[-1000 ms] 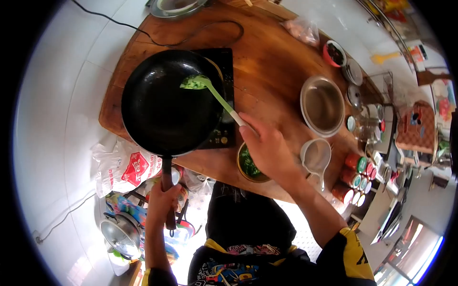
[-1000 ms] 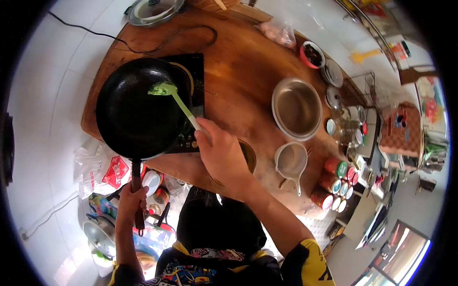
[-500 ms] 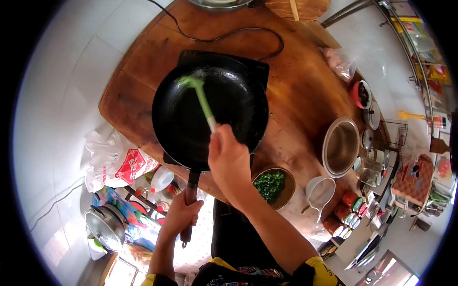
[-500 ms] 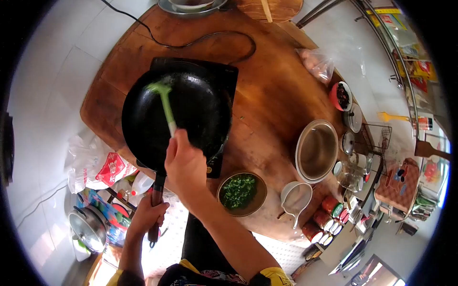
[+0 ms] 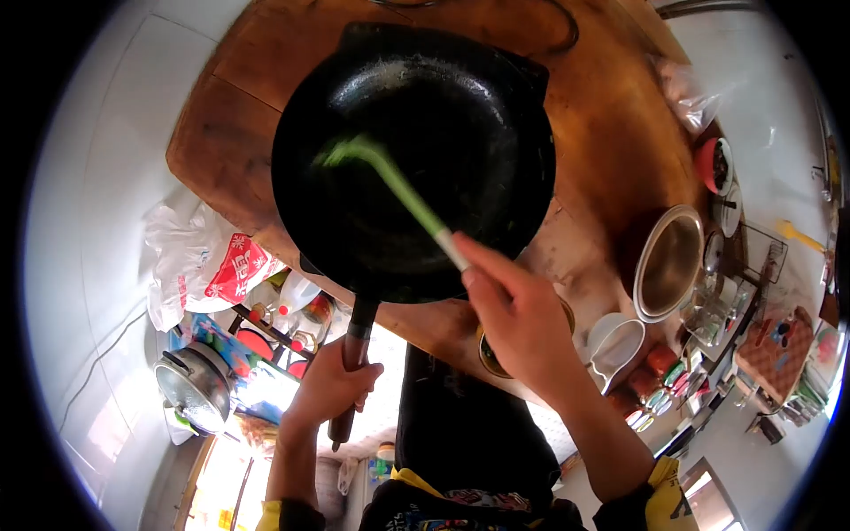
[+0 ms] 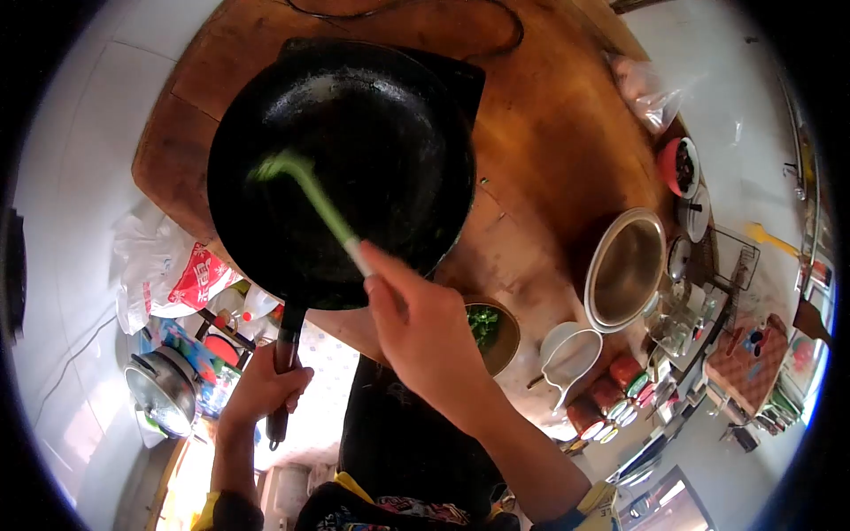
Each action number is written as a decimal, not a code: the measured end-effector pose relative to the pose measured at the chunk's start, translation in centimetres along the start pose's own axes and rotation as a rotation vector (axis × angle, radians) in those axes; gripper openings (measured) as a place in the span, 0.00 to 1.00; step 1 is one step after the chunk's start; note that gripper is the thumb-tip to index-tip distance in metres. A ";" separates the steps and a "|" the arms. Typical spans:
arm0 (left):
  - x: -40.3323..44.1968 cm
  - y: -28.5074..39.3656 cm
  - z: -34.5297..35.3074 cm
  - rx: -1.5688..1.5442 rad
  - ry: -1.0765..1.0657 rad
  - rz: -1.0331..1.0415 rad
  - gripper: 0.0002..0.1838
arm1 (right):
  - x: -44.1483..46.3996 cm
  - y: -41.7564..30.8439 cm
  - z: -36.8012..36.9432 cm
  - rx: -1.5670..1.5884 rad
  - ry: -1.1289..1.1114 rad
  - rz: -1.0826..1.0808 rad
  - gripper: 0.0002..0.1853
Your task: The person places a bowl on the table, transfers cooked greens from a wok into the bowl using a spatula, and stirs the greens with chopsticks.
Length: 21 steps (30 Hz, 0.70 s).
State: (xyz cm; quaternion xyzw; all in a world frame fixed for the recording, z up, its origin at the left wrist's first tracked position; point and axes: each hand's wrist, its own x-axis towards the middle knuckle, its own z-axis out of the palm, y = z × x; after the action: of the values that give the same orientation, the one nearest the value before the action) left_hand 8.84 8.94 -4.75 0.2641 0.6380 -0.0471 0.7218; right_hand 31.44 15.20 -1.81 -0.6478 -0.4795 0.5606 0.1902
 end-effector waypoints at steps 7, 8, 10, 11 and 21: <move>0.2 0.0 0.5 -0.084 0.052 -0.078 0.10 | -5.0 -0.1 -4.9 -0.193 -0.264 0.210 0.19; 0.2 0.2 0.5 -0.107 0.078 -0.082 0.10 | -5.6 0.1 -6.8 -0.245 -0.274 0.172 0.19; 0.3 0.1 0.4 -0.131 0.073 -0.100 0.10 | -5.5 -0.7 -10.1 -0.386 -0.315 0.158 0.18; 0.3 0.1 0.4 -0.157 0.067 -0.112 0.10 | -5.4 -0.4 -11.1 -0.386 -0.304 0.147 0.19; 0.5 0.5 0.7 -0.213 0.091 -0.179 0.10 | -3.0 1.6 -7.3 -0.012 -0.410 0.435 0.18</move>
State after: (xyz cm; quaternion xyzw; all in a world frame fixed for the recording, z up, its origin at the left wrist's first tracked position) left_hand 9.72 9.15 -5.01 0.1298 0.6924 -0.0314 0.7090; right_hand 38.99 14.04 0.75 -0.6100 -0.3610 0.7044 -0.0391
